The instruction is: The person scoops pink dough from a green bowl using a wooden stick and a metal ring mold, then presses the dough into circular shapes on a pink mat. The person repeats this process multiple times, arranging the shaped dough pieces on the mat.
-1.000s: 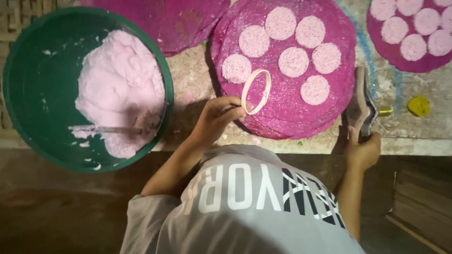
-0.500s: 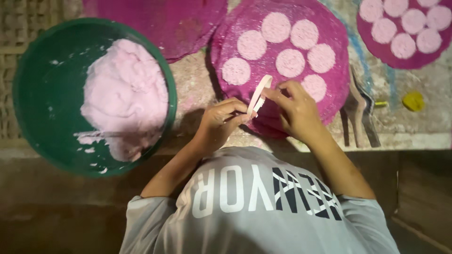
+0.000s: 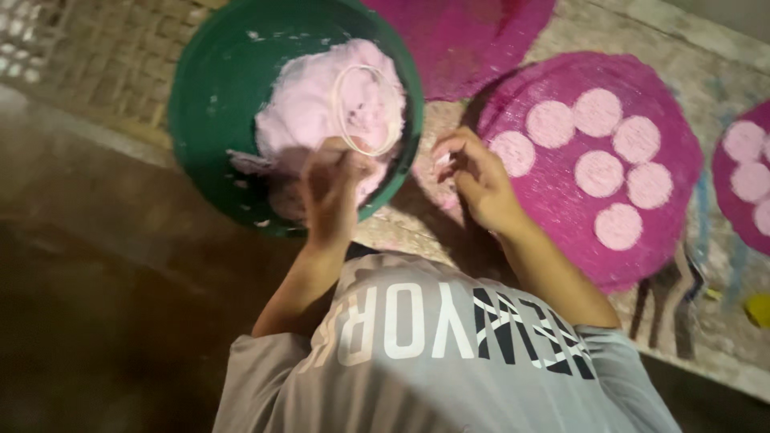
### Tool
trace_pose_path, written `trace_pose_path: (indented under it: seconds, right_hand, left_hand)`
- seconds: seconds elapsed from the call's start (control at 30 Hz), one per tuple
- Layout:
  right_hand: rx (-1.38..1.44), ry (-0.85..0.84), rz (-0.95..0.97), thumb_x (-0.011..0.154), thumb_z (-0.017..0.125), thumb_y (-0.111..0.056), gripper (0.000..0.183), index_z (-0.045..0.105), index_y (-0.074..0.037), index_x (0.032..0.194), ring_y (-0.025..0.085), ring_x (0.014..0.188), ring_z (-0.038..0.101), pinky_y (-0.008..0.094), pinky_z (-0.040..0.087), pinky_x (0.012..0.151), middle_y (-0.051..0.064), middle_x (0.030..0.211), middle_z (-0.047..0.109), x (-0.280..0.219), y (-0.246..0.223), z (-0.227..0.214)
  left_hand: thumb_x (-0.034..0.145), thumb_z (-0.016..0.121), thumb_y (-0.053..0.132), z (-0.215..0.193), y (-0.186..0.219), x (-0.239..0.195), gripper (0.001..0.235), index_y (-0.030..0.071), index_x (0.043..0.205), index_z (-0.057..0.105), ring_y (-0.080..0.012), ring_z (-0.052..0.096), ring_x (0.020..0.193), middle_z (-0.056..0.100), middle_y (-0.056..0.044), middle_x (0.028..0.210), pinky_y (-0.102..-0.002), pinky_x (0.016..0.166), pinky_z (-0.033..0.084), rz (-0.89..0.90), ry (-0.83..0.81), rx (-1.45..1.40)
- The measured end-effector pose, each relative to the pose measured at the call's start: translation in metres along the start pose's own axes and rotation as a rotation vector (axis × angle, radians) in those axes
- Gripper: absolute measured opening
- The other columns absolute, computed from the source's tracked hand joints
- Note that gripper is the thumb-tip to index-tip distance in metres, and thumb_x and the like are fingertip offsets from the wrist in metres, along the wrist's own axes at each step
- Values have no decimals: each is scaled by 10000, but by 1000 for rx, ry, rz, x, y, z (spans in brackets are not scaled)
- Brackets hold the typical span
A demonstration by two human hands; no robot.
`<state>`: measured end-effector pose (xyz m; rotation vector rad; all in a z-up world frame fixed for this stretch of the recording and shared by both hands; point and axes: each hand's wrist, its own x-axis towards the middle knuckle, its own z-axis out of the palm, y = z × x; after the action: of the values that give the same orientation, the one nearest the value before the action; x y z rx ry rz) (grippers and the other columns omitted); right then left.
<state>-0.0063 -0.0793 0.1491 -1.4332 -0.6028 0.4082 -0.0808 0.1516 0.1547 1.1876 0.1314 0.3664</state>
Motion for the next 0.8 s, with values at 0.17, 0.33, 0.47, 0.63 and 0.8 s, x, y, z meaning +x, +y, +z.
trace_pose_path:
  seconds: [0.17, 0.33, 0.47, 0.63, 0.8]
  right_hand:
    - [-808, -126, -190, 906, 564, -128, 564, 529, -125, 1470, 380, 1427, 395, 552, 285, 1193, 170, 1473, 395, 100, 5, 52]
    - [-1405, -288, 102, 951, 553, -472, 524, 554, -259, 1430, 379, 1591, 95, 671, 38, 1215, 94, 1719, 136, 125, 36, 80]
    - [-1378, -107, -117, 940, 601, -485, 713, 509, -135, 1553, 388, 1571, 120, 681, 53, 1219, 120, 1702, 174, 108, 48, 67]
    - [-1162, 5, -73, 989, 632, -433, 619, 501, -266, 1571, 394, 1560, 133, 658, 100, 1236, 146, 1694, 176, 79, 35, 10]
    - [-1178, 915, 79, 1067, 753, -267, 712, 399, -94, 1660, 370, 1579, 274, 539, 193, 1325, 193, 1726, 328, -117, 7, -139]
  left_hand:
    - [1061, 605, 31, -51, 31, 3, 37, -3, 1047, 609, -107, 578, 819, 628, -50, 943, -251, 774, 517, 198, 243, 0]
    - [1043, 587, -41, -52, 38, -7, 38, -7, 1044, 601, -128, 596, 858, 660, -86, 1028, -262, 802, 514, 256, 231, 94]
    - [991, 589, -33, -31, 31, -8, 51, 6, 1023, 590, -140, 636, 805, 667, -77, 1013, -291, 704, 572, 184, 190, 47]
    - [970, 661, -30, 18, 9, 6, 69, -24, 947, 596, -213, 654, 804, 658, -99, 964, -337, 752, 564, 344, -113, 323]
    - [878, 755, 7, 82, -48, 5, 127, 42, 991, 708, -265, 682, 944, 694, -103, 1017, -345, 822, 553, 394, -661, 648]
